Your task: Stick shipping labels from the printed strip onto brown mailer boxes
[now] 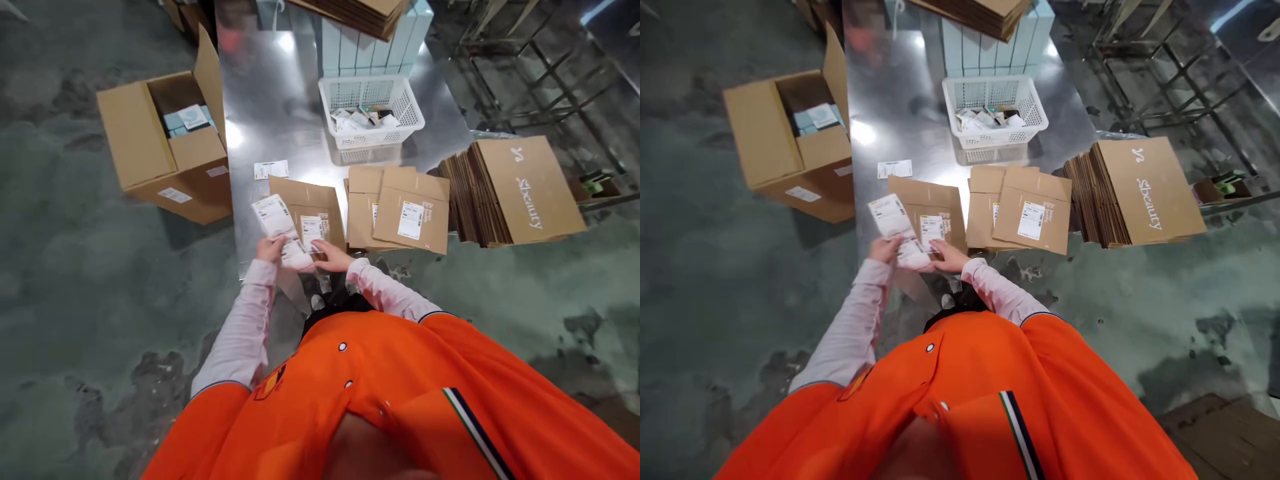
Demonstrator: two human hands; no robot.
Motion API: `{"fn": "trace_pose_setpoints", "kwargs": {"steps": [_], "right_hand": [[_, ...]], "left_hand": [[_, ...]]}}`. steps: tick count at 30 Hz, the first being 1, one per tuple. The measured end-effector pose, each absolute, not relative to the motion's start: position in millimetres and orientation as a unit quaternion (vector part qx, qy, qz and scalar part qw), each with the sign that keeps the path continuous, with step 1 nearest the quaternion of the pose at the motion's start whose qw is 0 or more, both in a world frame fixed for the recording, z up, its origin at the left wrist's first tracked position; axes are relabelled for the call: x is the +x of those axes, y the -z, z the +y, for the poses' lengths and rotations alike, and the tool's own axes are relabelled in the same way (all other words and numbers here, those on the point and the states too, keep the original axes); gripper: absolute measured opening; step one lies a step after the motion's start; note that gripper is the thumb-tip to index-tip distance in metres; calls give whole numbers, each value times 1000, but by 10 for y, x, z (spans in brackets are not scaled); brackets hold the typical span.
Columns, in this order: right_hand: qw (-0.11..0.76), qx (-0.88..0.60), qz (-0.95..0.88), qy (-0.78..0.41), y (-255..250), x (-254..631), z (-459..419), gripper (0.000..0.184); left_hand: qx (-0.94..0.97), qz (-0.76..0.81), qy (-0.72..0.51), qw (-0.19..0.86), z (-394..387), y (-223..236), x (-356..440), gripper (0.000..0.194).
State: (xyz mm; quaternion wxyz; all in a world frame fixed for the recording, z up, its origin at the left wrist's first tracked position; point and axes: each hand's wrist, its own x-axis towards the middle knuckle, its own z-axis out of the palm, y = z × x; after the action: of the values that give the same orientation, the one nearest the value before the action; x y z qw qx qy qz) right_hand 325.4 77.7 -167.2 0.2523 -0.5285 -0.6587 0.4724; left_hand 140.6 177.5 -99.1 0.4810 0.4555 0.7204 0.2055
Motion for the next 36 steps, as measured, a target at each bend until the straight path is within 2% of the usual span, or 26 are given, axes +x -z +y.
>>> {"fn": "trace_pose_setpoints", "kwargs": {"steps": [3, 5, 8, 12, 15, 17, 19, 22, 24, 27, 32, 34, 36], "right_hand": [[304, -528, -696, -380, 1260, 3392, 721, 89], [308, -582, -695, -291, 960, 3584, 663, 86], [256, -701, -638, -188, 697, 4049, 552, 71], [153, -829, -525, -116, 892, 4720, 409, 64], [71, -878, -436, -181, 1193, 4951, 328, 60], [61, -888, -388, -241, 1312, 4906, 295, 58], [151, -849, -391, -321, 1342, 4711, 297, 50], [312, -683, -432, -499, 1283, 4237, 367, 50], [388, -570, -397, -606, 1237, 3889, 426, 54], [462, -485, -306, -676, 1218, 3454, 472, 56], [363, -461, -368, -722, 1258, 3140, 577, 55], [359, -481, -404, -691, 1254, 3124, 702, 55], [341, -502, -467, -644, 1233, 3125, 849, 46]], "left_hand": [[522, 715, -267, 380, 1747, 483, 1208, 19], [537, 675, -332, 383, 1715, 236, 1239, 27], [498, 618, -366, 487, 1637, 199, 1735, 38], [450, 539, -272, 658, 1594, 668, 2778, 36], [425, 567, -196, 678, 1601, 990, 3111, 26], [408, 572, -195, 684, 1544, 1082, 2987, 30], [391, 540, -204, 717, 1406, 1090, 2679, 42], [387, 493, -191, 756, 1107, 991, 2159, 60], [403, 489, -152, 759, 929, 898, 1900, 60], [425, 500, -135, 742, 800, 825, 1663, 58], [348, 617, -301, 638, 820, 969, 1454, 54], [341, 635, -298, 626, 799, 1049, 1417, 49], [340, 630, -288, 636, 748, 1112, 1403, 44]]}}
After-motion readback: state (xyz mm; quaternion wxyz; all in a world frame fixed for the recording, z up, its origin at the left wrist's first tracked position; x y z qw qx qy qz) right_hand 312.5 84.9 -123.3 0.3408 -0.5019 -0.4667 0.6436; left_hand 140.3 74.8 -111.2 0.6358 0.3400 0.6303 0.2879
